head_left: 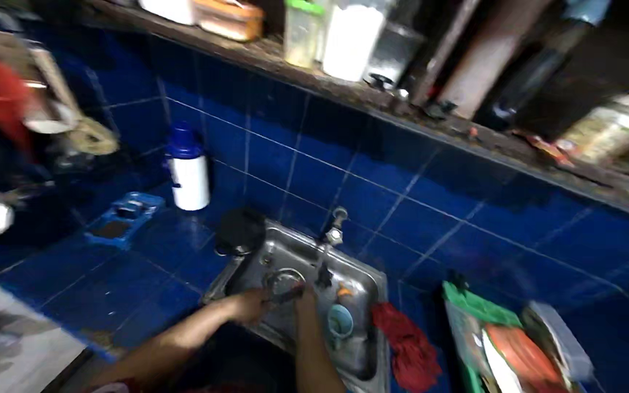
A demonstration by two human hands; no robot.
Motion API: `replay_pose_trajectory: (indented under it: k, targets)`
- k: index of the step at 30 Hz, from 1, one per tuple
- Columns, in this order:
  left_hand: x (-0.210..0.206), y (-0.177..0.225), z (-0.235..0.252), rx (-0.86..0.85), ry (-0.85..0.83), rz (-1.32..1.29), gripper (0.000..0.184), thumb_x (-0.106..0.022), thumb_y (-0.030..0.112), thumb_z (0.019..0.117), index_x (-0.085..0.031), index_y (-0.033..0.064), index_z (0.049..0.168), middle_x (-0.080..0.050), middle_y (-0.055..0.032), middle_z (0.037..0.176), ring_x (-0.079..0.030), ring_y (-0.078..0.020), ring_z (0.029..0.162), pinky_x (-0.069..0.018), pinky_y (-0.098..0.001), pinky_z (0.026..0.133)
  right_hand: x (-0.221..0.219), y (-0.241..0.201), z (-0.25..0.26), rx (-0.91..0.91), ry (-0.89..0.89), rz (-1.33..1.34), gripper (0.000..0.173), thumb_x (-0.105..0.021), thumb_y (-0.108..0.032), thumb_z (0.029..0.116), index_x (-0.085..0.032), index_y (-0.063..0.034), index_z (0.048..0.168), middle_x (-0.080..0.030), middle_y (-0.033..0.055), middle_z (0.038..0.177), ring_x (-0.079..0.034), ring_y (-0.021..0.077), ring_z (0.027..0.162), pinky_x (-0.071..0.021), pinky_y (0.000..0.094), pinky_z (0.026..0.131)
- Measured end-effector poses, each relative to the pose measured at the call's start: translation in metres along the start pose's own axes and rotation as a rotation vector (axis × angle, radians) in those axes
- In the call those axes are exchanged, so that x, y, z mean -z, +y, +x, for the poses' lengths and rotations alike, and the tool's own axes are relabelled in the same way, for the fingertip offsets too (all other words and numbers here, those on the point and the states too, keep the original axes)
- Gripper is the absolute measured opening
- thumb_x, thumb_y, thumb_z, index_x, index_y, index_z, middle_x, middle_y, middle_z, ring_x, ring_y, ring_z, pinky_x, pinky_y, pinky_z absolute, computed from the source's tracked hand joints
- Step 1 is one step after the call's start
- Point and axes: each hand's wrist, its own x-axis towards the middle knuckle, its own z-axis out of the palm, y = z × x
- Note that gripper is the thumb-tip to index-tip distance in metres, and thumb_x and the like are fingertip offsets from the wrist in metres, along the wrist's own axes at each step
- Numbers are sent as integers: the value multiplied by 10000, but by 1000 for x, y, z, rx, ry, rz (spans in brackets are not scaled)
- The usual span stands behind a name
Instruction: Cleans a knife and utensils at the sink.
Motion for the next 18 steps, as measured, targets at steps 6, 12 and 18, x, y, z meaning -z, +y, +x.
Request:
replay_pose_trajectory:
  k: [6, 12, 18]
  targets:
    - [-5, -57, -50, 40, 232, 4, 375, -563, 273, 1046, -589, 39, 1338, -698, -224, 1038, -690, -373, 857, -553, -585, 804, 0, -62, -25, 455, 169, -563, 418, -472, -244, 1096, -535, 49, 1388, -608, 290, 1297, -624, 385, 1130, -519, 568, 951]
    - [-17, -86, -89, 21, 386, -42, 369, -609, 179, 1013, -600, 59, 1362, -685, -231, 1136, -685, -393, 977, -535, -614, 873, -63, -205, -72, 1006, -251, -1638, 557, -705, -1, 878, -613, -93, 1420, -456, 266, 1538, -509, 458, 1365, -461, 619, 1091]
    - [-8, -102, -132, -71, 659, -102, 278, -639, 201, 1000, -656, 41, 1226, -689, -202, 1086, -677, -361, 995, -531, -590, 898, -102, -209, -80, 756, 150, -2145, 567, -559, -555, 1001, -654, -98, 1322, -711, 190, 1236, -683, 382, 1160, -546, 608, 936]
